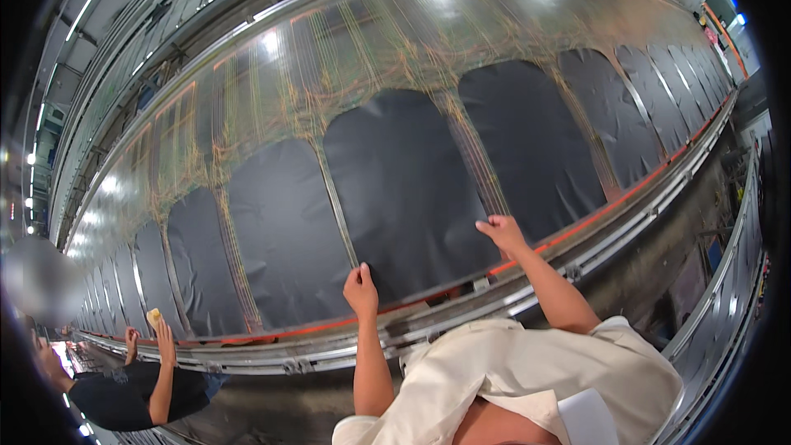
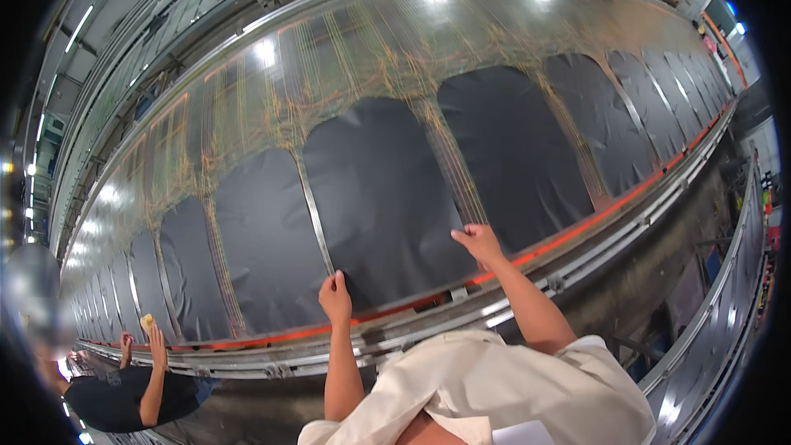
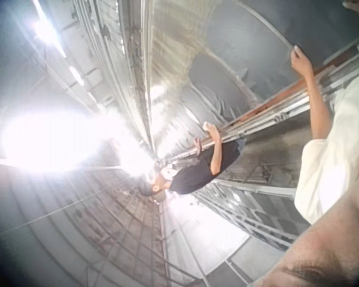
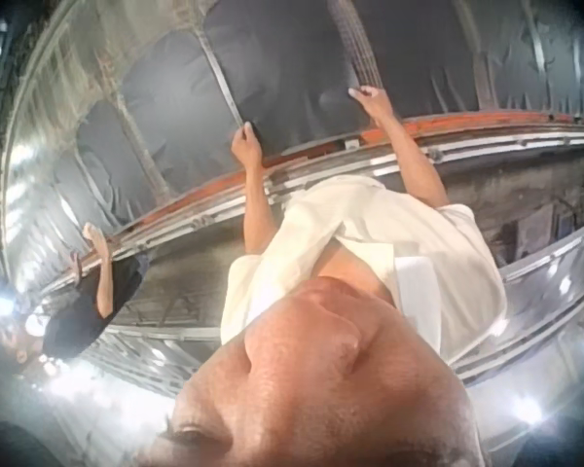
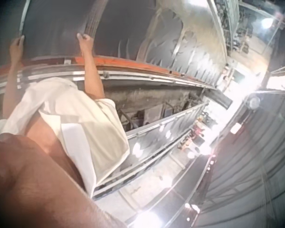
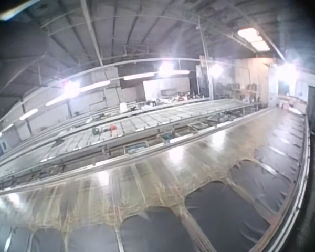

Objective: The person places black fabric pieces onto a drying rack, then moves to a workbench to handle wooden screen printing frames. They apply yellow tape to the edges of a purple screen frame and place it on a stand.

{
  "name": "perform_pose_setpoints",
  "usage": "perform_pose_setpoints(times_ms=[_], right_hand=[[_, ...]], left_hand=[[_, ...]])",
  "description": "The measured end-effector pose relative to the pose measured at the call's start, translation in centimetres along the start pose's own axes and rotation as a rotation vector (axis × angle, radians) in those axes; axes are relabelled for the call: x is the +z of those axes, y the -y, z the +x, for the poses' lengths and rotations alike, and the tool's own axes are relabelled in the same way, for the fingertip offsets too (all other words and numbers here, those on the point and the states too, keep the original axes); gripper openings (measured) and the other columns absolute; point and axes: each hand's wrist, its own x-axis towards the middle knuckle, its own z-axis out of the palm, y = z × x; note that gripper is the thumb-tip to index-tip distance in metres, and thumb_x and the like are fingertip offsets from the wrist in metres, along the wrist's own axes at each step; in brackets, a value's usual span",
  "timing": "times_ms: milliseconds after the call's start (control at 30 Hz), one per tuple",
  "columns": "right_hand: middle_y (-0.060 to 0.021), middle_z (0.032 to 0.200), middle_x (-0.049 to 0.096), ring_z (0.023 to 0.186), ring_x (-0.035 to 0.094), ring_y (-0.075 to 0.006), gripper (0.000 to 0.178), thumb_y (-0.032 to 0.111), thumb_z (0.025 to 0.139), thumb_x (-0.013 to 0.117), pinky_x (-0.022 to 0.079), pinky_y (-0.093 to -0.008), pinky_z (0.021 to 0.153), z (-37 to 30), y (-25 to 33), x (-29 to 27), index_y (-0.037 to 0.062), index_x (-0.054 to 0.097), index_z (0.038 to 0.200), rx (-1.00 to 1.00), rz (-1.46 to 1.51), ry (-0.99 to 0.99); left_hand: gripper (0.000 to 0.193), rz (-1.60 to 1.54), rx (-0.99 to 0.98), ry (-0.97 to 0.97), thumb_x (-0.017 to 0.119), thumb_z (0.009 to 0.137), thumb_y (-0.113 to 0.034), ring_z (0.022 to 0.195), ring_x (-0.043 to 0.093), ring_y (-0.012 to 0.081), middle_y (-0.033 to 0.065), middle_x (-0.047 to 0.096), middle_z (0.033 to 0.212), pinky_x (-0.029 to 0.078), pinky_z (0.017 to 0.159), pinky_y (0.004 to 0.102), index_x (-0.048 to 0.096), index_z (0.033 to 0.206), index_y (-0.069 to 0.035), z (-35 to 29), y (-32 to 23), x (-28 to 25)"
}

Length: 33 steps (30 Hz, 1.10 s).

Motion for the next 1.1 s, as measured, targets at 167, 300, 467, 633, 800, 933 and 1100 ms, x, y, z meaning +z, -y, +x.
perform_pose_setpoints(times_ms=[167, 300, 467, 633, 800, 933, 1100], right_hand=[[-0.0012, 0.062, 0.056, 0.061, 0.045, -0.0084, 0.041, 0.036, 0.085, 0.078, 0.039, -0.0334, 0.055, 2.1, 2.7, -0.2, -0.0003, 0.062, 0.073, 0.17, -0.246, 0.05], [-0.0017, 0.063, 0.06, 0.06, 0.053, -0.0108, 0.04, 0.036, 0.084, 0.078, 0.044, -0.0309, 0.058, 8.2, 5.1, 1.3, -0.001, 0.066, 0.075, -0.014, -0.131, -0.11], [-0.0049, 0.058, 0.056, 0.049, 0.052, -0.0136, 0.045, 0.044, 0.082, 0.078, 0.042, -0.0341, 0.05, 19.8, 10.4, 2.5, 0.0026, 0.062, 0.073, -0.193, -0.196, -0.184], [-0.0091, 0.055, 0.047, 0.052, 0.038, -0.0206, 0.056, 0.042, 0.084, 0.078, 0.037, -0.0383, 0.053, 24.3, 14.9, 3.5, 0.0008, 0.043, 0.067, -0.278, -0.461, -0.088], [-0.01, 0.062, 0.051, 0.054, 0.045, -0.0271, 0.043, 0.034, 0.087, 0.077, 0.039, -0.0387, 0.053, 21.3, 14.2, 5.2, 0.0003, 0.053, 0.073, -0.757, -0.388, -0.067], [-0.0068, 0.063, 0.054, 0.054, 0.054, -0.0238, 0.029, 0.028, 0.084, 0.078, 0.042, -0.0345, 0.05, 20.4, 13.9, 5.3, 0.0033, 0.065, 0.076, -0.923, -0.528, -0.068], [-0.0065, 0.064, 0.057, 0.053, 0.054, -0.024, 0.029, 0.027, 0.084, 0.078, 0.043, -0.035, 0.049, 20.5, 13.5, 5.9, 0.0041, 0.063, 0.073, -1.11, -0.468, -0.111]], left_hand=[[0.044, 0.052, -0.331, 0.222, 0.071, 0.089, -0.039, 0.067, 0.064, 0.0215, 0.0143, 0.069, 0.072, 0.052, 0.069, 0.0372, 0.07, 0.094, 0.005, 2.5, -4.9, -2.3], [0.049, 0.063, -0.124, 0.168, 0.075, 0.087, -0.037, 0.073, 0.068, 0.0167, 0.0135, 0.073, 0.079, 0.053, 0.074, 0.0297, 0.071, 0.107, 0.008, 8.1, -5.5, -0.7], [0.046, -0.086, -0.098, 0.175, 0.077, 0.086, -0.031, 0.07, 0.063, 0.0101, 0.0099, 0.071, 0.076, 0.05, 0.068, 0.0276, 0.07, 0.11, 0.007, 19.1, -8.9, 2.6], [0.04, -0.052, 0.043, 0.102, 0.076, 0.088, -0.027, 0.061, 0.049, 0.0063, -0.0013, 0.057, 0.065, 0.041, 0.058, 0.0263, 0.068, 0.107, 0.007, 25.8, -13.8, 5.0], [0.02, -0.144, 0.228, 0.097, 0.071, 0.093, -0.016, 0.064, 0.045, 0.006, -0.0025, 0.056, 0.071, 0.039, 0.06, 0.0244, 0.064, 0.092, 0.003, 26.4, -12.0, 6.5], [0.015, -0.438, 0.313, 0.118, 0.072, 0.092, -0.01, 0.066, 0.042, 0.0039, -0.007, 0.05, 0.073, 0.034, 0.059, 0.0214, 0.062, 0.09, 0.002, 25.5, -9.3, 7.3], [0.014, -0.349, 0.306, 0.072, 0.073, 0.09, -0.006, 0.066, 0.045, 0.0045, -0.0031, 0.054, 0.074, 0.036, 0.059, 0.0218, 0.063, 0.092, 0.004, 25.4, -9.0, 7.1]])
